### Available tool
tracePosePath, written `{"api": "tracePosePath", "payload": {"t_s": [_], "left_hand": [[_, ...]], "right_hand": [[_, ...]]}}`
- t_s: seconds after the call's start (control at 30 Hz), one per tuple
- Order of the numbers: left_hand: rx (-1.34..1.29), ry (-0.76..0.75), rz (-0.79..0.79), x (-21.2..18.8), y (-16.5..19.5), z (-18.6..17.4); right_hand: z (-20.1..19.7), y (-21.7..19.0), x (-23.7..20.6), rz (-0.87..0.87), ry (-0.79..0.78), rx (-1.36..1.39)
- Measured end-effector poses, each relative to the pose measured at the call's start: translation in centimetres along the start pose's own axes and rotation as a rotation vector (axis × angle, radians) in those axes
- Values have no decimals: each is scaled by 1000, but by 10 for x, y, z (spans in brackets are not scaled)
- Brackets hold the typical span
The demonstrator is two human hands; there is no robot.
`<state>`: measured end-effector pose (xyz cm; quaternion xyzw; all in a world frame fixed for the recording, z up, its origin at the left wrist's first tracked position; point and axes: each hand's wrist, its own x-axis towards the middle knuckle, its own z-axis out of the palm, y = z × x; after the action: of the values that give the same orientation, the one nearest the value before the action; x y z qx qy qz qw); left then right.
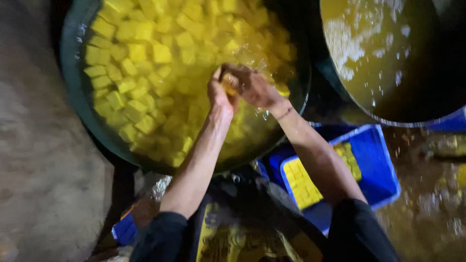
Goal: The person presses tofu blocks in a wooden frame, then washes yellow tofu cubes one at a time in a large basin of yellow liquid, rubbing each cube by hand before placing it into a blue plastic crate. The person repeats this washing and transferring cycle throughout the clip.
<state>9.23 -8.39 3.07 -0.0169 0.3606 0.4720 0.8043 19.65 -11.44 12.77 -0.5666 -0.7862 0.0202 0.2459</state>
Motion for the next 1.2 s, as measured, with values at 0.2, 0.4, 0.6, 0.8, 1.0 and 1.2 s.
{"api": "tracePosePath", "payload": {"t_s": [0.2,0.4,0.6,0.8,1.0,1.2], "left_hand": [[-49,-9,166,-3,49,-14],[-265,-91,173,-9,79,-19],[-223,-232,165,23,41,-7],[-105,-327,-2,9,-47,29],[192,-618,-223,-104,-147,99],[737,-1175,123,-165,-215,122]], "right_hand": [[52,27,84,632,-63,73],[43,33,68,478,-44,1366],[3,29,3,641,101,1598],[-20,15,-63,345,344,96],[-134,26,-190,429,204,590],[-181,56,-413,800,1141,950]]}}
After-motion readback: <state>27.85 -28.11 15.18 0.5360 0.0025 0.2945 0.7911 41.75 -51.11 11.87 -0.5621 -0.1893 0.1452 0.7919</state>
